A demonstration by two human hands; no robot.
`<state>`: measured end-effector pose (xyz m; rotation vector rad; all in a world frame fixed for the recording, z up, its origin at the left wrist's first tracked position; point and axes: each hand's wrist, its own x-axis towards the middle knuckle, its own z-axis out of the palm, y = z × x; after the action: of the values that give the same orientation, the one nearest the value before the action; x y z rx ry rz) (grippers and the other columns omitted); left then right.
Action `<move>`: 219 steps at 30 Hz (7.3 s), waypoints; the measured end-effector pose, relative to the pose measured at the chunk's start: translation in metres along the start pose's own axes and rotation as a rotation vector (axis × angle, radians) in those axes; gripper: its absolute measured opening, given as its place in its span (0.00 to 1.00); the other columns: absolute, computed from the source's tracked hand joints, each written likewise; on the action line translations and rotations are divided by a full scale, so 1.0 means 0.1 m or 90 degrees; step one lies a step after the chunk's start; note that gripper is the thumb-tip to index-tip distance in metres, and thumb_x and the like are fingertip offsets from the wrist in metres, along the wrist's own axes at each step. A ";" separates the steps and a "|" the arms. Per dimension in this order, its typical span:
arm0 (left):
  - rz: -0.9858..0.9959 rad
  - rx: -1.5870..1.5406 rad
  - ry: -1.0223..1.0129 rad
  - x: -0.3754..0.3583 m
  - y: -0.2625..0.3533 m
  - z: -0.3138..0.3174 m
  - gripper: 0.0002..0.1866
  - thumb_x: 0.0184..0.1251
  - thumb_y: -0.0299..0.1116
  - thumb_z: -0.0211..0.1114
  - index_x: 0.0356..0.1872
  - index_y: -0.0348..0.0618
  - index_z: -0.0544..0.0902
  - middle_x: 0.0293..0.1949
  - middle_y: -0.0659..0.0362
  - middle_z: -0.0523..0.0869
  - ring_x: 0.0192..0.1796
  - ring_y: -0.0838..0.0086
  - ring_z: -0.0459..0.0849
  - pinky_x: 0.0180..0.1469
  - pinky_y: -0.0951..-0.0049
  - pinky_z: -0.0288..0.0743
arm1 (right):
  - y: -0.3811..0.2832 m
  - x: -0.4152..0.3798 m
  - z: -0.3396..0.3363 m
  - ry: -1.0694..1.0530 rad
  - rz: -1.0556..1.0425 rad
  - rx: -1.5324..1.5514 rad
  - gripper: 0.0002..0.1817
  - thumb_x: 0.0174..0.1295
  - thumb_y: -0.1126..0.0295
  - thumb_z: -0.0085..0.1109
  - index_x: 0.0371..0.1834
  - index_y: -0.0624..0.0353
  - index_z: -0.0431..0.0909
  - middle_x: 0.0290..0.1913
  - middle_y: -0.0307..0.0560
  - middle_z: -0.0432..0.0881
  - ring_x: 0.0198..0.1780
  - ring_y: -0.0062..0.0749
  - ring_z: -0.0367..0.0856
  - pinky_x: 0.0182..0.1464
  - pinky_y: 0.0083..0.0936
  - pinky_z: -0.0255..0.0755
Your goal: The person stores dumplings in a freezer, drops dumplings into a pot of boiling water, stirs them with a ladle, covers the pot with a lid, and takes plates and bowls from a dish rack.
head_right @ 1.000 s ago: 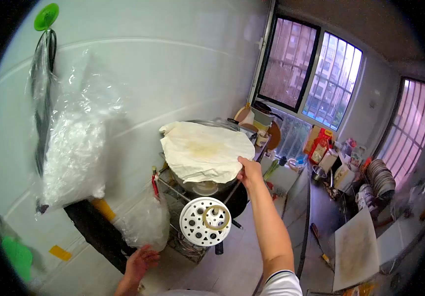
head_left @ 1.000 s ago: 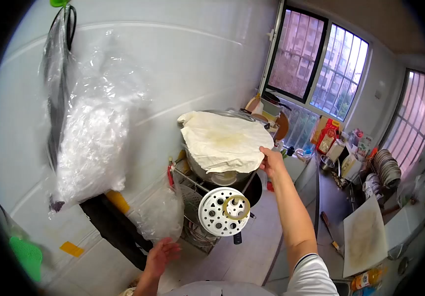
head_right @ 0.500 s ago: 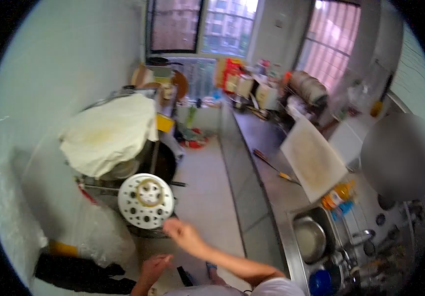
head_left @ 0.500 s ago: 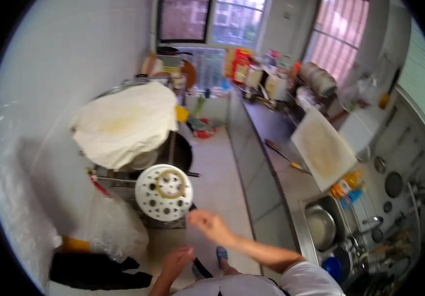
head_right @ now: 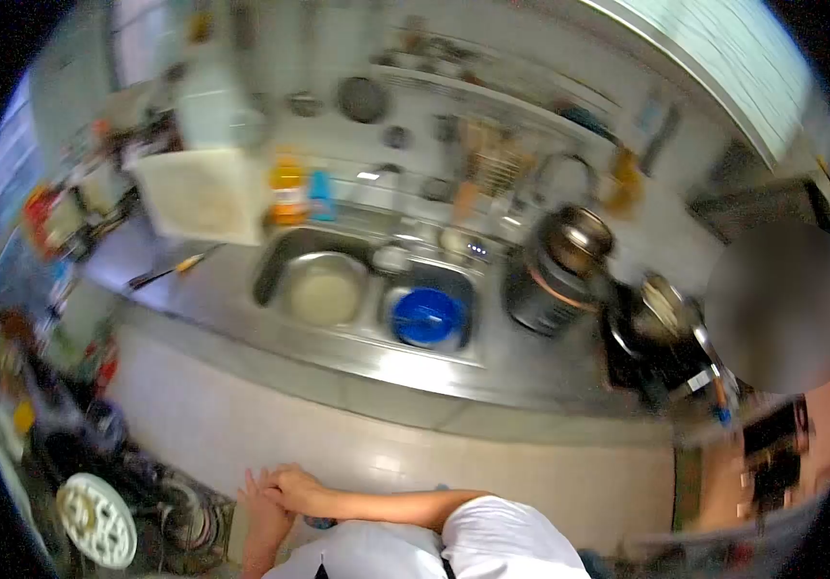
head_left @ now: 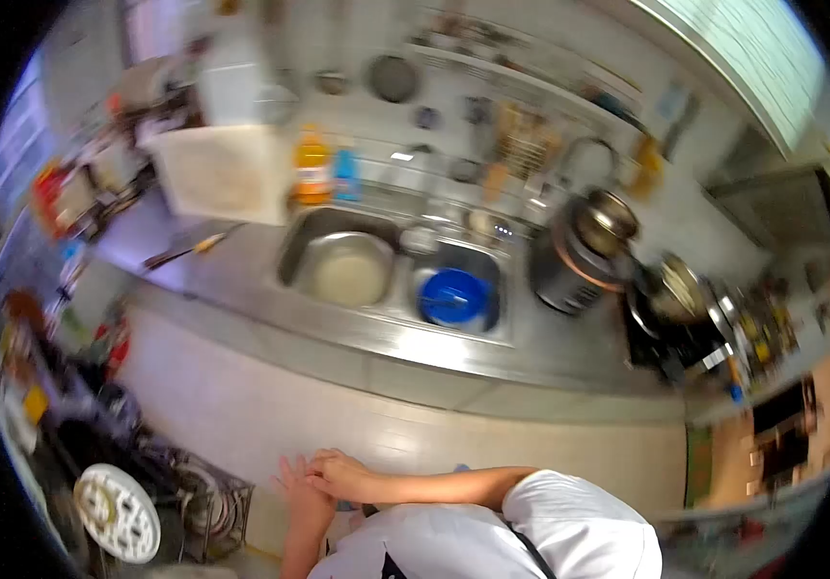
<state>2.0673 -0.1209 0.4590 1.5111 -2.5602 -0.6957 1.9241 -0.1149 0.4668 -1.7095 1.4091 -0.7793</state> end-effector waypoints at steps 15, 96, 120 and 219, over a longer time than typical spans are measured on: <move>0.527 0.196 -0.265 0.68 3.43 1.54 0.27 0.57 0.43 0.65 0.58 0.45 0.78 0.70 0.46 0.65 0.76 0.41 0.45 0.66 0.24 0.41 | 1.56 -2.98 -2.05 0.412 0.313 0.122 0.16 0.61 0.60 0.56 0.31 0.65 0.80 0.34 0.57 0.82 0.34 0.53 0.79 0.40 0.42 0.73; 0.387 0.134 -0.079 1.66 7.43 4.54 0.24 0.57 0.27 0.59 0.58 0.49 0.77 0.56 0.41 0.70 0.57 0.47 0.71 0.52 0.56 0.74 | 1.89 -8.10 -6.93 0.524 0.484 -0.262 0.24 0.54 0.82 0.63 0.58 0.65 0.77 0.35 0.38 0.71 0.30 0.19 0.72 0.28 0.17 0.70; 0.316 0.093 -0.139 1.88 7.31 4.58 0.28 0.53 0.33 0.71 0.59 0.61 0.79 0.60 0.49 0.68 0.56 0.50 0.69 0.56 0.60 0.75 | 1.85 -7.52 -8.03 0.178 0.607 -0.634 0.13 0.52 0.70 0.66 0.42 0.53 0.86 0.39 0.55 0.84 0.42 0.49 0.83 0.46 0.37 0.77; 0.381 0.096 -0.100 1.81 7.25 4.54 0.27 0.57 0.25 0.58 0.60 0.56 0.78 0.59 0.44 0.70 0.55 0.49 0.71 0.56 0.61 0.74 | 2.79 -7.42 -7.06 0.639 0.496 -0.373 0.13 0.62 0.69 0.59 0.45 0.66 0.82 0.36 0.62 0.83 0.35 0.54 0.82 0.39 0.39 0.74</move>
<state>1.2539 0.1741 0.3345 0.6535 -3.0052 -0.5616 1.0421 0.4604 0.6029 -0.8918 2.9661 -0.8232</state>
